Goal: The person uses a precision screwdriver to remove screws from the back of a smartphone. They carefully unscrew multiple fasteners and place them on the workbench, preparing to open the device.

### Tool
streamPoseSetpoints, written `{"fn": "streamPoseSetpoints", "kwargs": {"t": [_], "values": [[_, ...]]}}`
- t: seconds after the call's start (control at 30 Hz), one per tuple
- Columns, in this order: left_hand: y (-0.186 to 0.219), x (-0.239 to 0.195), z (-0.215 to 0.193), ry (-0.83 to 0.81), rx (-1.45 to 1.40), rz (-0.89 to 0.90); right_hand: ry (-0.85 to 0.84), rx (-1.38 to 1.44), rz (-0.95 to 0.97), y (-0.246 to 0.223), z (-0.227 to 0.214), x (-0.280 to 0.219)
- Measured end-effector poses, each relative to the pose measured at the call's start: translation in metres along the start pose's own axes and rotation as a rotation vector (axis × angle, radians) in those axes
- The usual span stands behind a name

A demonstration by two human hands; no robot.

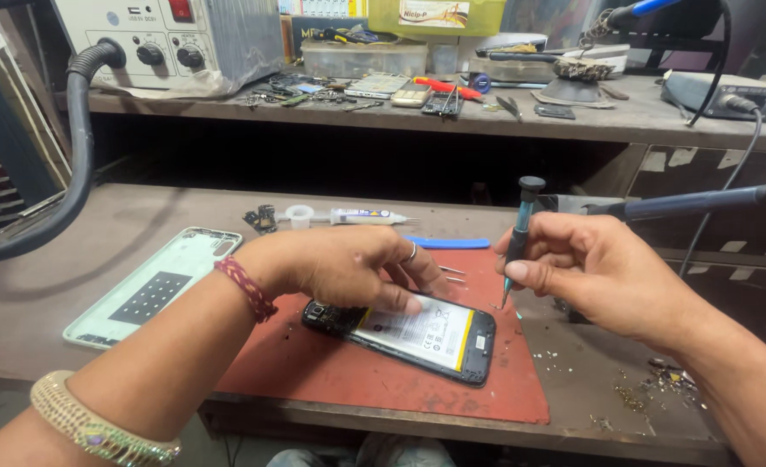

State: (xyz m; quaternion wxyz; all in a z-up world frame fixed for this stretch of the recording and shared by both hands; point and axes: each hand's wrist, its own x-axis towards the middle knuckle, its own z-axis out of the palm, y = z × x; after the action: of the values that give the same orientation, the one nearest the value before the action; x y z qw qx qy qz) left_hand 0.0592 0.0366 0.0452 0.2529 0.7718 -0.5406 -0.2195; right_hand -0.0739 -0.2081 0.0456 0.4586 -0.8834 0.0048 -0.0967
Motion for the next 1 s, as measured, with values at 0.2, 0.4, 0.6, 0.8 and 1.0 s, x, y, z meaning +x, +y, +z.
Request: {"fn": "streamPoseSetpoints", "kwargs": {"t": [0.2,0.4,0.6,0.8,1.0], "values": [[0.013,-0.007,0.002,-0.005,0.124,-0.034,0.054,0.021,0.045,-0.001,-0.010,-0.005],[0.014,-0.007,0.006,-0.010,0.110,-0.048,0.037,0.058,0.037,0.002,-0.013,-0.013],[0.008,-0.005,0.007,-0.030,0.062,0.118,0.046,0.051,0.021,0.004,-0.008,-0.018],[0.013,-0.009,0.009,0.000,0.121,0.060,0.033,0.000,-0.023,0.001,-0.002,-0.021],[0.012,-0.013,0.014,0.063,0.148,0.017,0.036,0.041,-0.051,-0.002,0.002,-0.023]]}}
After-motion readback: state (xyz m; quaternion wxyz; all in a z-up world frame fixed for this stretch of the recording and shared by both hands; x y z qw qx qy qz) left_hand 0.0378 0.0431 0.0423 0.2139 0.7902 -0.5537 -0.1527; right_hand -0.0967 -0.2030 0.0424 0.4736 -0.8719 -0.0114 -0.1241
